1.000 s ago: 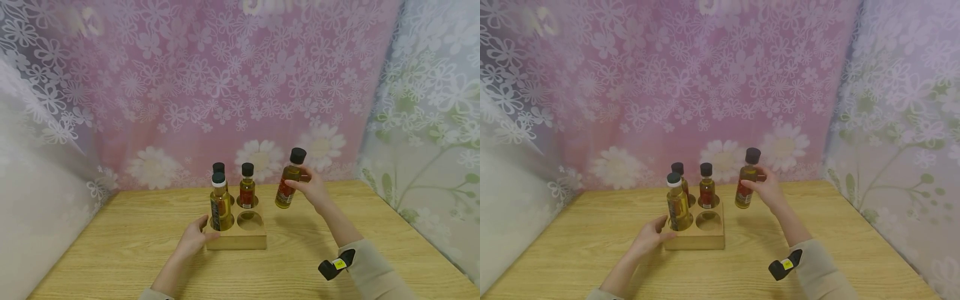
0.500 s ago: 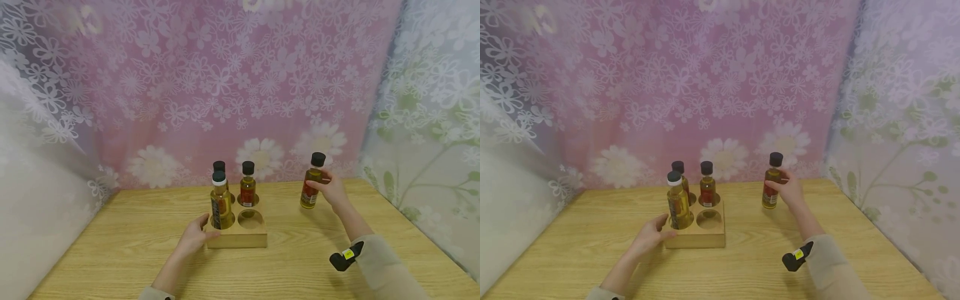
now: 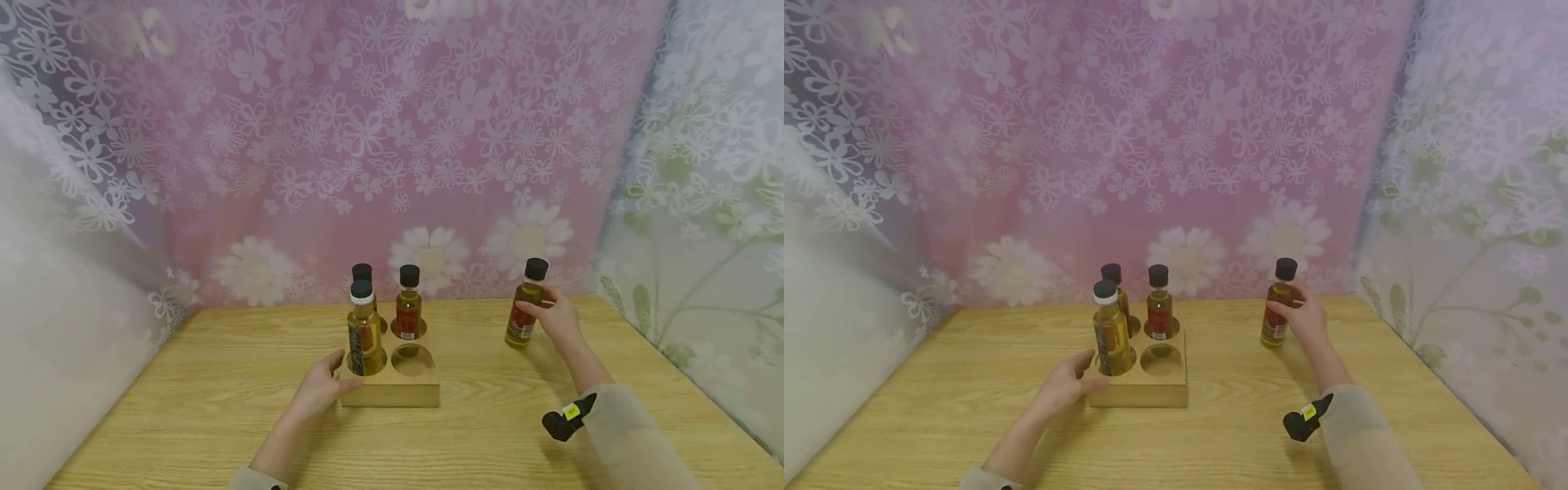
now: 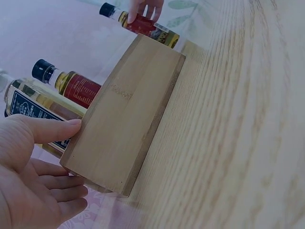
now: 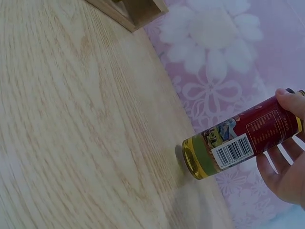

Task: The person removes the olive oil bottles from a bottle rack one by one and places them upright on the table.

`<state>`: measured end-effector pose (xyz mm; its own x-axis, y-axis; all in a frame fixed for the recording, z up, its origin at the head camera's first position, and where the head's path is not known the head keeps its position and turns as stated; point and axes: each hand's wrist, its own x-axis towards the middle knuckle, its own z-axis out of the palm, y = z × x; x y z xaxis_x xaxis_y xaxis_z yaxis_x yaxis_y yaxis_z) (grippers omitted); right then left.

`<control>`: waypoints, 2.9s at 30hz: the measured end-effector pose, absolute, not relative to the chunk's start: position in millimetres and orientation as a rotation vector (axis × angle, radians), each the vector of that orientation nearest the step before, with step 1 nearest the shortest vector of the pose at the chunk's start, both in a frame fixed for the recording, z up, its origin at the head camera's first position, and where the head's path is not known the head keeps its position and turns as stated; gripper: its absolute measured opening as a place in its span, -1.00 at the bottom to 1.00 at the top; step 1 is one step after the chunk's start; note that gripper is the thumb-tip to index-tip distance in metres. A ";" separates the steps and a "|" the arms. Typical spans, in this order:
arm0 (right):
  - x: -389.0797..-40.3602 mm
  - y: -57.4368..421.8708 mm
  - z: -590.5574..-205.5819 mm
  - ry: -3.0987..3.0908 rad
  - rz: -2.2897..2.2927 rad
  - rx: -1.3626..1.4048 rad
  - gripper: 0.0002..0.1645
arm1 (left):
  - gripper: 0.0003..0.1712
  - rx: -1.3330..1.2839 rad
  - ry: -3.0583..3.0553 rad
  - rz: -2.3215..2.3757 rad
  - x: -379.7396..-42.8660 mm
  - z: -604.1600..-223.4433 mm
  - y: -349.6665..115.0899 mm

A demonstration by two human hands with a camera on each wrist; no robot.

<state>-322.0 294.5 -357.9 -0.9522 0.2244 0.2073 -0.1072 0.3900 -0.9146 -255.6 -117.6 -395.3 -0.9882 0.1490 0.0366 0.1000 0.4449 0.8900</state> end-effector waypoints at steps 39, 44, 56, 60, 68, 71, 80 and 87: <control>-290.8 302.8 -346.3 -2.397 1.460 0.054 -0.21 | -0.08 0.242 2.635 1.602 -255.4 -393.6 -118.7; -286.9 286.4 -336.9 -2.414 1.490 0.170 -0.24 | -0.08 0.247 2.630 1.606 -255.1 -393.6 -118.3; -299.4 241.5 -329.7 -2.433 1.595 0.332 -0.30 | -0.09 0.247 2.634 1.598 -255.4 -395.3 -118.3; -306.9 225.8 -329.2 -2.442 1.613 0.355 -0.30 | -0.09 0.251 2.639 1.591 -256.1 -394.8 -118.7; -317.0 192.9 -330.4 -2.445 1.666 0.415 -0.34 | -0.10 0.263 2.647 1.593 -256.3 -392.4 -119.1; -320.6 182.4 -333.2 -2.445 1.660 0.441 -0.35 | -0.10 0.266 2.653 1.588 -255.8 -392.3 -118.9; -329.5 153.4 -338.5 -2.492 1.713 0.456 -0.30 | -0.10 0.258 2.657 1.588 -256.1 -393.6 -119.7; -333.0 135.0 -342.9 -2.513 1.752 0.451 -0.23 | -0.10 0.289 2.652 1.605 -256.4 -394.7 -119.5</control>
